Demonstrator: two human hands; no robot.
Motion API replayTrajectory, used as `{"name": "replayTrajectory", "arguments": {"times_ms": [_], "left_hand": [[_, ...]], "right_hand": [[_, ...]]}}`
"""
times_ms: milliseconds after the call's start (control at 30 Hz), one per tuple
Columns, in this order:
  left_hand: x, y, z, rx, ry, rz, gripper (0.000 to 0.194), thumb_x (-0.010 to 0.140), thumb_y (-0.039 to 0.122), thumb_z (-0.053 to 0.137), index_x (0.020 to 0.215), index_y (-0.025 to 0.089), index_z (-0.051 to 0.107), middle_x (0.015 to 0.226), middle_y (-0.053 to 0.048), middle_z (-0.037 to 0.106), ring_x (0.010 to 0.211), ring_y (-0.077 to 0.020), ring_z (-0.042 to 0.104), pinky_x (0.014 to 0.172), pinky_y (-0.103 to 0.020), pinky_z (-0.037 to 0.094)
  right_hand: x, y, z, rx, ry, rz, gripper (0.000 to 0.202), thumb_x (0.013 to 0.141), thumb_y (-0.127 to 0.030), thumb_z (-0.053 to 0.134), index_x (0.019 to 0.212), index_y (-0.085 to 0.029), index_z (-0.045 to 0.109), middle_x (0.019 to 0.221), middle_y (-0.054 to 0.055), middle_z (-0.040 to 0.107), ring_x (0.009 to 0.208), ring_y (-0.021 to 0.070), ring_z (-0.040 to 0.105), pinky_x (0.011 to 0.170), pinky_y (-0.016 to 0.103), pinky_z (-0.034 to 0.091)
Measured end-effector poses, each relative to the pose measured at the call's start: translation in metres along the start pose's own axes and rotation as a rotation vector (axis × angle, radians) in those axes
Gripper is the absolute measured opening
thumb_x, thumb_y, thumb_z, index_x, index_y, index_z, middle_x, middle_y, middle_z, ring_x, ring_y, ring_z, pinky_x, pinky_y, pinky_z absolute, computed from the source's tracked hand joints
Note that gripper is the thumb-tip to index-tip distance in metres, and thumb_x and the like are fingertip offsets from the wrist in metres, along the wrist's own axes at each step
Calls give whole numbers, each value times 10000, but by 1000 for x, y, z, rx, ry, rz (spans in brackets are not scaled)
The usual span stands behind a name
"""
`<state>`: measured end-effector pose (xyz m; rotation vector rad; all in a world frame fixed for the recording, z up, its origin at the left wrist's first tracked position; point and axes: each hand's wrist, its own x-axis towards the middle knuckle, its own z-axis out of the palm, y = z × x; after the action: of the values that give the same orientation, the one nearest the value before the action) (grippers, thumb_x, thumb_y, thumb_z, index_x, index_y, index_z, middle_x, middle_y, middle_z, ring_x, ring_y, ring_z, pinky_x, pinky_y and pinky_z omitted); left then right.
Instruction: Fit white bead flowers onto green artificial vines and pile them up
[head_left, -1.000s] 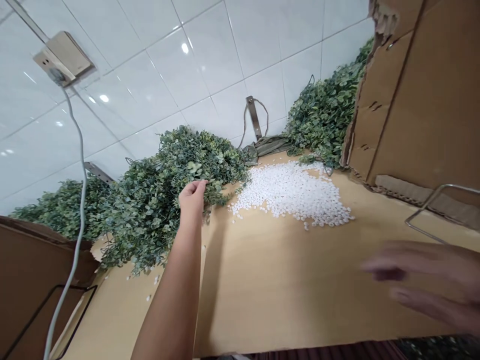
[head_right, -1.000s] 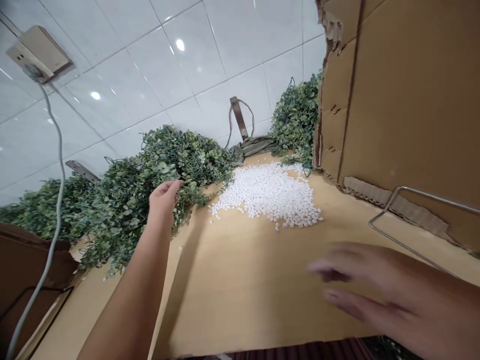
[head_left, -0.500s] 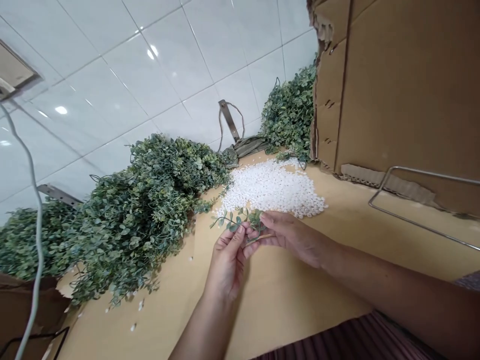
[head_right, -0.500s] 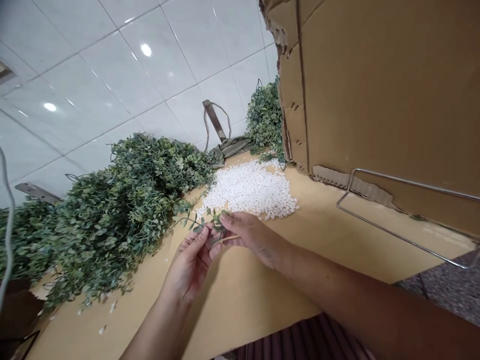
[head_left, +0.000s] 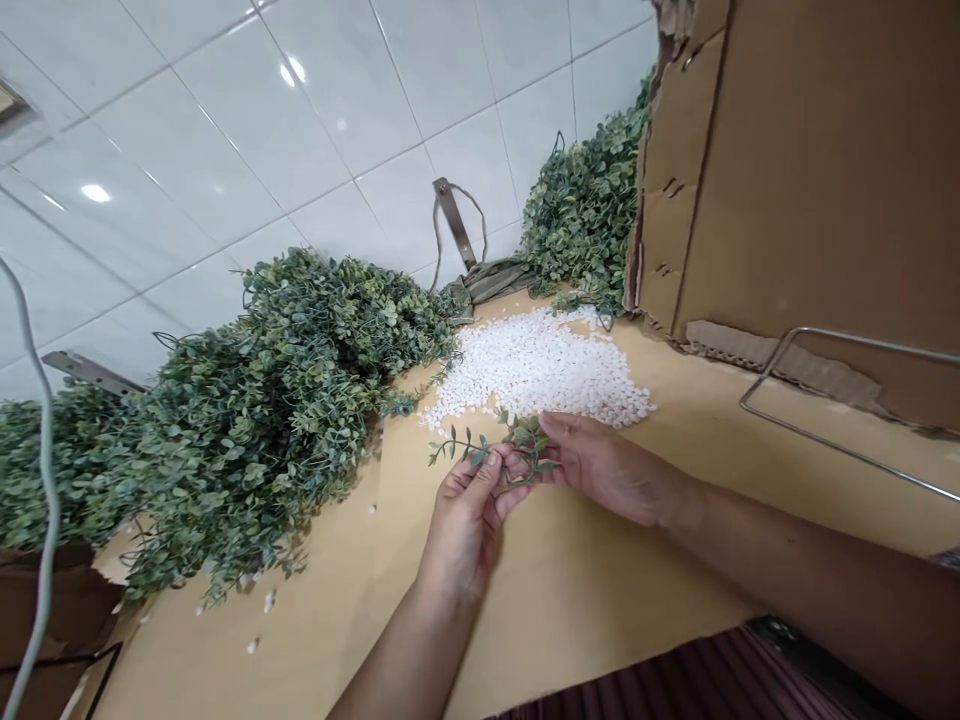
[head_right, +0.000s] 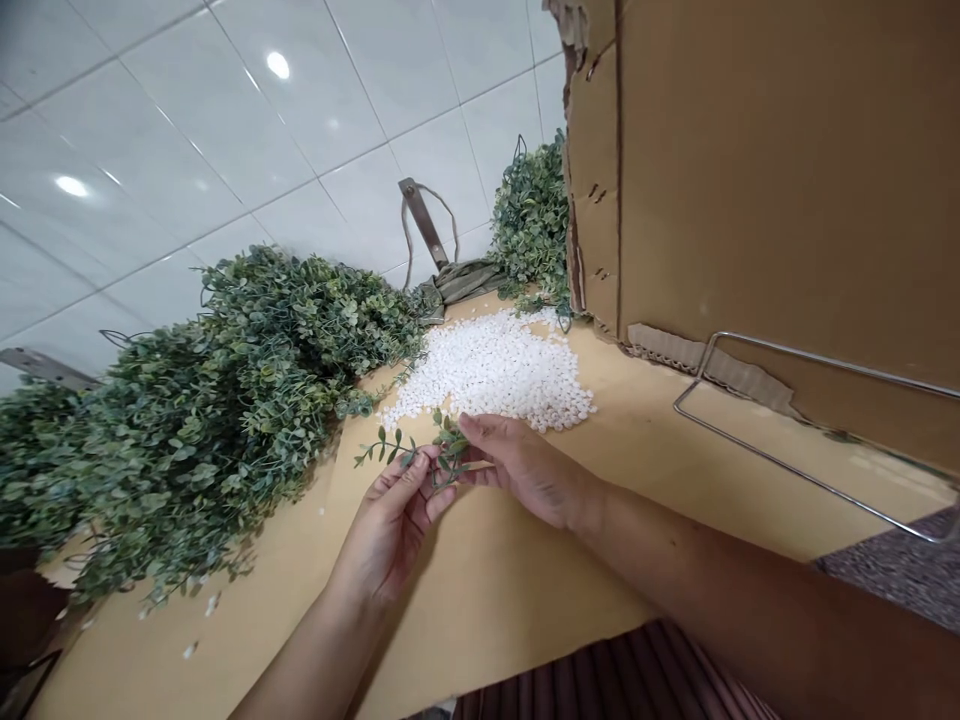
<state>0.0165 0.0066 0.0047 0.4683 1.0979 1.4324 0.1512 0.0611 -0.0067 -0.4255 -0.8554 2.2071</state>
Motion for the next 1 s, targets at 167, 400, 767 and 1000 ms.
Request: {"name": "replayTrajectory", "arguments": {"times_ms": [167, 400, 767, 1000], "left_hand": [[1, -6, -2, 32, -38, -14, 233, 525, 257, 817, 692, 146, 699, 691, -13, 704, 632, -105, 634, 573, -193, 521], [-6, -10, 0, 270, -106, 55, 281, 611, 358, 756, 795, 159, 683, 832, -52, 690, 768, -162, 628, 619, -239, 510], [-25, 6, -12, 762, -89, 255, 316, 612, 348, 739, 842, 178, 603, 745, -14, 567, 651, -122, 500, 584, -231, 405], [-13, -8, 0, 983, -146, 419, 154, 727, 312, 636, 822, 198, 598, 731, -15, 571, 625, -134, 486, 571, -246, 376]], "right_hand": [[3, -2, -3, -89, 62, 21, 228, 622, -306, 776, 707, -154, 629, 667, -14, 646, 657, 114, 593, 706, 257, 432], [4, -3, -2, -164, 103, 40, 315, 566, -370, 799, 678, -152, 600, 612, -32, 593, 655, 115, 544, 671, 252, 384], [1, -2, -5, -542, 201, -93, 433, 557, -516, 754, 666, -162, 531, 640, -31, 518, 623, 116, 471, 608, 265, 346], [-7, -4, 4, -543, 162, -122, 408, 585, -508, 743, 657, -175, 521, 630, -33, 496, 633, 120, 465, 602, 258, 363]]}}
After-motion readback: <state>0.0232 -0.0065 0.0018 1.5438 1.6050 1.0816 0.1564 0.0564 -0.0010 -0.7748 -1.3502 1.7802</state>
